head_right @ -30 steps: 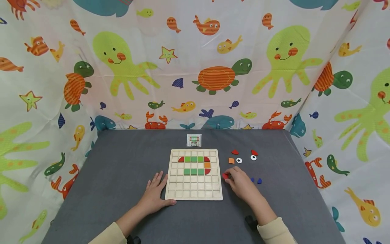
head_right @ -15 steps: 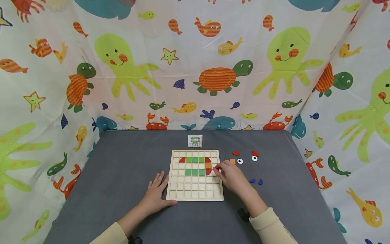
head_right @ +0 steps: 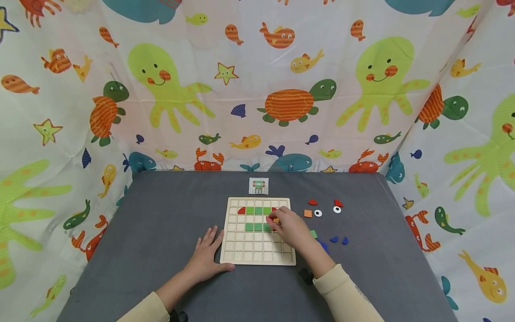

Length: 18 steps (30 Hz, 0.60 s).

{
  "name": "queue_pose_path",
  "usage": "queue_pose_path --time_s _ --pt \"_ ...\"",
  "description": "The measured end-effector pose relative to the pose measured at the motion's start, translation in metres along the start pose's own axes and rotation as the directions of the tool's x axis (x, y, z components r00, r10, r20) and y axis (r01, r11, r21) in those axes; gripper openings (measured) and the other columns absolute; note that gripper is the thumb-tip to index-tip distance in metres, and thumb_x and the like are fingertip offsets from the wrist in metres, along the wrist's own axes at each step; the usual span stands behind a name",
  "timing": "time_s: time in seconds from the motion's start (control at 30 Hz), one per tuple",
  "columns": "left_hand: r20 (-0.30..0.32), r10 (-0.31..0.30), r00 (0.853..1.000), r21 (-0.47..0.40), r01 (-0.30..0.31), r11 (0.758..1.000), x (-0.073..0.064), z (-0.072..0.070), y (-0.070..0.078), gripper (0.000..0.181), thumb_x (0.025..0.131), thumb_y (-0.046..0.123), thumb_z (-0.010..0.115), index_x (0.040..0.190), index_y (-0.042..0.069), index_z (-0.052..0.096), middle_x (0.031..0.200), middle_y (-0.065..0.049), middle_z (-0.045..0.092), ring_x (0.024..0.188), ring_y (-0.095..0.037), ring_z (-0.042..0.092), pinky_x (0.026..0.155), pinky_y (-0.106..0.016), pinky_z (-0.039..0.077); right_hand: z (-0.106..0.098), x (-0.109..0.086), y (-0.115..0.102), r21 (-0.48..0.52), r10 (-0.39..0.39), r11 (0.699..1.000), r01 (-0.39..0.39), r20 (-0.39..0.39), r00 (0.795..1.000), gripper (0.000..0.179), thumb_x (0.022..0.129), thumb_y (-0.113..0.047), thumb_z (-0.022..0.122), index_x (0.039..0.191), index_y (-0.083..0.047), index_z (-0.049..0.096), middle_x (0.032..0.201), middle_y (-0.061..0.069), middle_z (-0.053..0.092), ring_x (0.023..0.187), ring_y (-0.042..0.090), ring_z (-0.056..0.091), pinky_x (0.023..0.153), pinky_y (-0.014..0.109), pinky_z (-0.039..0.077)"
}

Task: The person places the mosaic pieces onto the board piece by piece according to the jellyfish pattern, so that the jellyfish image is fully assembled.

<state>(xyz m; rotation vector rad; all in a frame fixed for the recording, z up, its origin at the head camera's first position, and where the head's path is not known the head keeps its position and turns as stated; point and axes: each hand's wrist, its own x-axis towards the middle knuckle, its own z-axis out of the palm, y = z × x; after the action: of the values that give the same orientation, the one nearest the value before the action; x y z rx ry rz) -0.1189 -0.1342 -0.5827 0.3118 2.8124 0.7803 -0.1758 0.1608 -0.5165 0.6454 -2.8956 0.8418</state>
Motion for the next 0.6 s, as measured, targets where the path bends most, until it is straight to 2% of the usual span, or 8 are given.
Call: queue_pose_path --time_s 0.23,0.43,0.6 --pt "0.002 -0.005 1.0 0.017 0.005 1.0 0.0 -0.001 -0.001 0.116 0.072 0.063 0.083 0.16 0.01 0.029 0.169 -0.014 0.016 0.157 -0.035 0.009 0.122 -0.062 0.013 0.014 0.011 -0.011 0.009 -0.047 0.999 0.047 0.003 0.999 0.013 0.092 -0.017 0.076 0.103 -0.01 0.076 0.094 0.004 0.067 0.076 0.013 0.058 0.07 0.031 0.053" --pt "0.003 -0.002 1.0 0.024 0.002 1.0 0.002 0.001 -0.002 0.116 0.072 0.065 0.081 0.16 0.01 0.029 0.169 -0.015 0.016 0.157 -0.036 0.01 0.122 -0.062 0.014 0.025 0.018 -0.018 0.022 -0.031 0.999 0.03 0.036 0.999 0.012 0.094 -0.02 0.074 0.104 -0.013 0.077 0.1 0.001 0.068 0.08 0.011 0.06 0.072 0.031 0.054" --pt "-0.001 0.001 1.0 0.023 -0.001 1.0 0.001 0.001 -0.001 0.116 0.072 0.064 0.082 0.16 0.009 0.03 0.168 -0.016 0.016 0.156 -0.037 0.011 0.122 -0.063 0.015 0.032 0.023 -0.024 0.031 -0.047 0.999 0.045 0.064 0.997 0.014 0.093 -0.018 0.074 0.106 -0.013 0.076 0.102 0.001 0.069 0.085 0.014 0.063 0.075 0.033 0.055"
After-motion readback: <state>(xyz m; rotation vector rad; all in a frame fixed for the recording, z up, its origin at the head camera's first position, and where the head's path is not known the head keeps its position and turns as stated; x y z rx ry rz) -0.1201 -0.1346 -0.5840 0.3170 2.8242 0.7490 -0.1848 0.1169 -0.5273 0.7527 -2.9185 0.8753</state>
